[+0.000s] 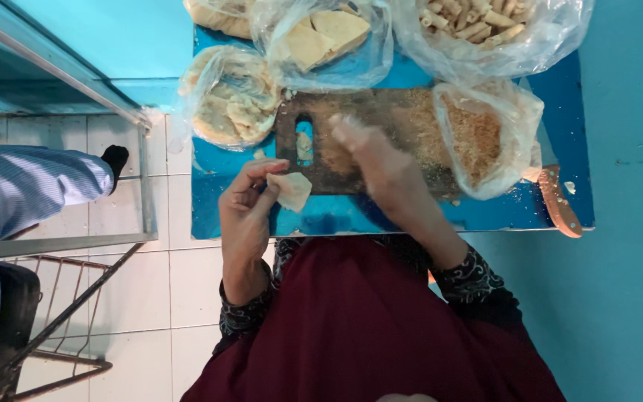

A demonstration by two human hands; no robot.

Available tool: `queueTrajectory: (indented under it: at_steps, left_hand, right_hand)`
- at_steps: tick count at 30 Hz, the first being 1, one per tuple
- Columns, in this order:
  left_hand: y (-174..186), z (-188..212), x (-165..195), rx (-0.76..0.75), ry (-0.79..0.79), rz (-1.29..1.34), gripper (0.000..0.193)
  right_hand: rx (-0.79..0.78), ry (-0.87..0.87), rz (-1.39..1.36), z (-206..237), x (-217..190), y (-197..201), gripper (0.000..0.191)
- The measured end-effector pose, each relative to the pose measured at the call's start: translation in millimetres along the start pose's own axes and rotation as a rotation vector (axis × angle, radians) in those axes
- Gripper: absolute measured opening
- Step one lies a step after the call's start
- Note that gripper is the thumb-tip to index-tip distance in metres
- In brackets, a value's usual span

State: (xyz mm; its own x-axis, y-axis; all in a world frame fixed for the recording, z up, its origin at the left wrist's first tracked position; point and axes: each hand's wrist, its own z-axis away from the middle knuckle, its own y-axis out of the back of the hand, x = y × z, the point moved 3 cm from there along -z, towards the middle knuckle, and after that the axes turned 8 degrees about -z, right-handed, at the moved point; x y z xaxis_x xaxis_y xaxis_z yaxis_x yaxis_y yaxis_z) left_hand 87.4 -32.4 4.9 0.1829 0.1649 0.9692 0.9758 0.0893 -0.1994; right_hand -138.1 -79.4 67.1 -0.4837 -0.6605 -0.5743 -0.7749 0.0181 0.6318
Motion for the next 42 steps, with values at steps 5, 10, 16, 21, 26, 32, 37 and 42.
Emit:
queueTrajectory:
  at_steps: [5, 10, 16, 21, 26, 32, 37, 42]
  left_hand:
    - [-3, 3, 13, 0.018, 0.010, 0.024, 0.026]
    - [-38, 4, 19, -0.034, -0.014, 0.368, 0.027]
    - [-57, -7, 23, -0.017, -0.067, 0.097, 0.023]
    - [-62, -10, 14, -0.128, 0.009, 0.029, 0.029]
    - [-71, -17, 3, -0.090, 0.009, -0.145, 0.034]
    - [-84, -16, 6, 0.021, -0.310, -0.773, 0.027]
    - [-91, -14, 5, 0.013, -0.398, -0.974, 0.032]
    - [-94, -14, 4, 0.005, -0.510, -1.182, 0.024]
  right_hand:
    - [-0.046, -0.133, -0.243, 14, 6, 13, 0.060]
    - [-0.050, -0.506, -0.877, 29, 9, -1, 0.089]
    - [0.122, -0.648, -1.108, 30, 17, -12, 0.079]
    - [0.007, -0.654, -1.003, 29, 28, 3, 0.070]
    - [0.016, -0.570, -0.787, 17, 30, 2, 0.064]
    - [0.089, -0.499, -0.274, 8, 28, -5, 0.063]
    - [0.077, -0.316, -0.067, 4, 21, -7, 0.062]
    - [0.061, -0.291, 0.027, -7, 11, 6, 0.055]
